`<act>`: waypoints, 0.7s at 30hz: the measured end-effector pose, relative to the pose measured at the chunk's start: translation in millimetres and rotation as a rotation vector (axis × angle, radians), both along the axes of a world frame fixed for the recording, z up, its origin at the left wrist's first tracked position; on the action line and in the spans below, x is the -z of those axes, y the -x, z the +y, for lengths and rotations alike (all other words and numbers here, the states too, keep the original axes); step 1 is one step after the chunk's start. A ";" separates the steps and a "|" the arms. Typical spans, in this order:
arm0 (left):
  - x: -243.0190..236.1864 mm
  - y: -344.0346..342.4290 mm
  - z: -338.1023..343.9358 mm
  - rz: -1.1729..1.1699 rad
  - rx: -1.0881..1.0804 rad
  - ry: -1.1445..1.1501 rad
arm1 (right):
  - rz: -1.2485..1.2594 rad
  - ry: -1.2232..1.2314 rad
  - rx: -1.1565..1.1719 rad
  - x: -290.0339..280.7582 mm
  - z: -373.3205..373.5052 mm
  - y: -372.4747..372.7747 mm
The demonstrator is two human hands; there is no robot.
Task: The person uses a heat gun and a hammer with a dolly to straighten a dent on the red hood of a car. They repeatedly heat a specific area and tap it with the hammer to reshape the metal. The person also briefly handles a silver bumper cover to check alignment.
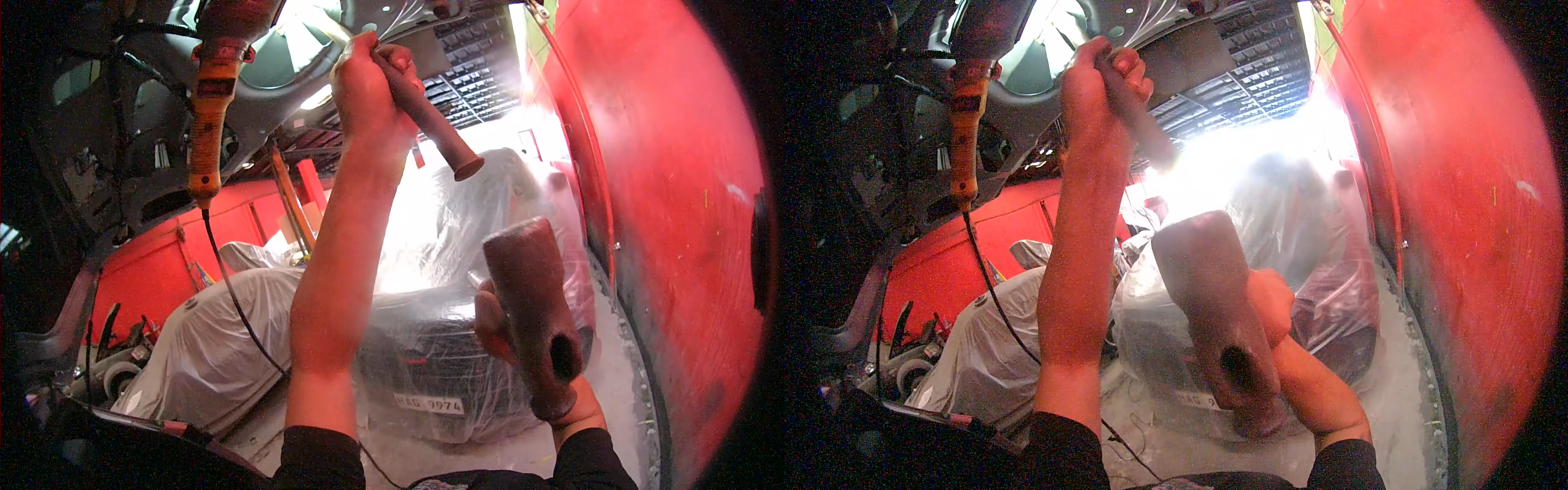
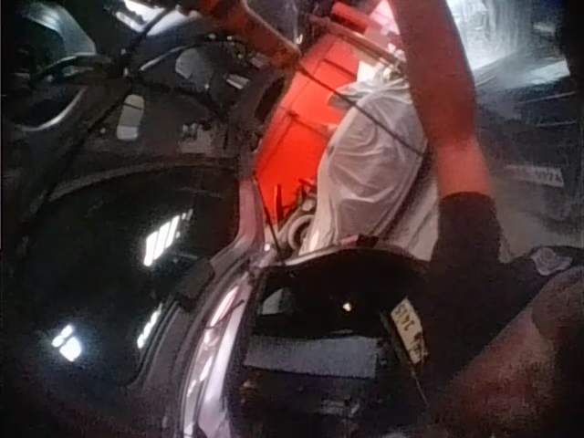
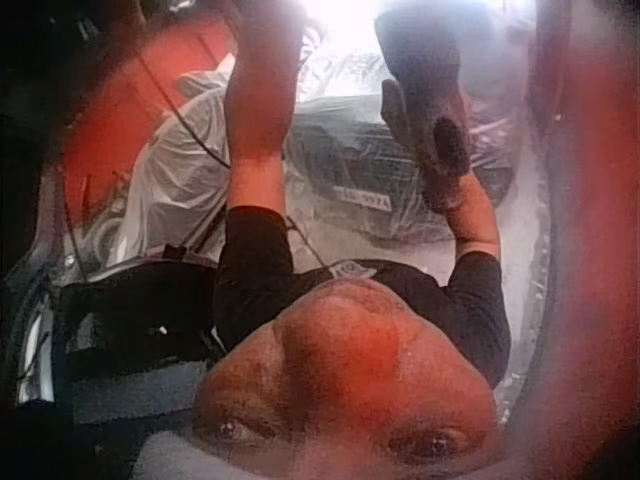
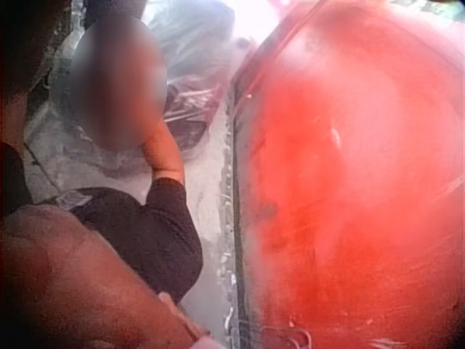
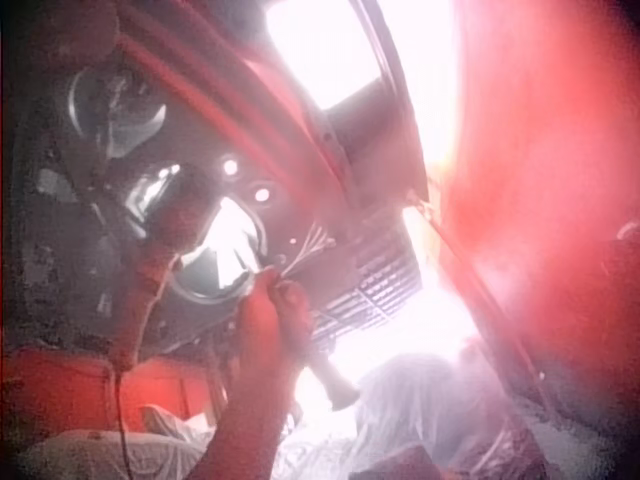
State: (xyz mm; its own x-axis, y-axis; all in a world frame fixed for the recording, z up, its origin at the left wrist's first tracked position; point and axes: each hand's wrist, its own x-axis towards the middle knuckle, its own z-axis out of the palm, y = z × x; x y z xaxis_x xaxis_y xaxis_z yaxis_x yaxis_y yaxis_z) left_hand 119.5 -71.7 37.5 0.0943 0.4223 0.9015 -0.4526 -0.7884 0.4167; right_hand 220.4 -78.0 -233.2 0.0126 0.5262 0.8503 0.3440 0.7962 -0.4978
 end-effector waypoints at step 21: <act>-2.8 -7.5 5.1 -0.008 0.001 -0.007 | -0.216 0.386 0.157 -12.6 21.7 3.8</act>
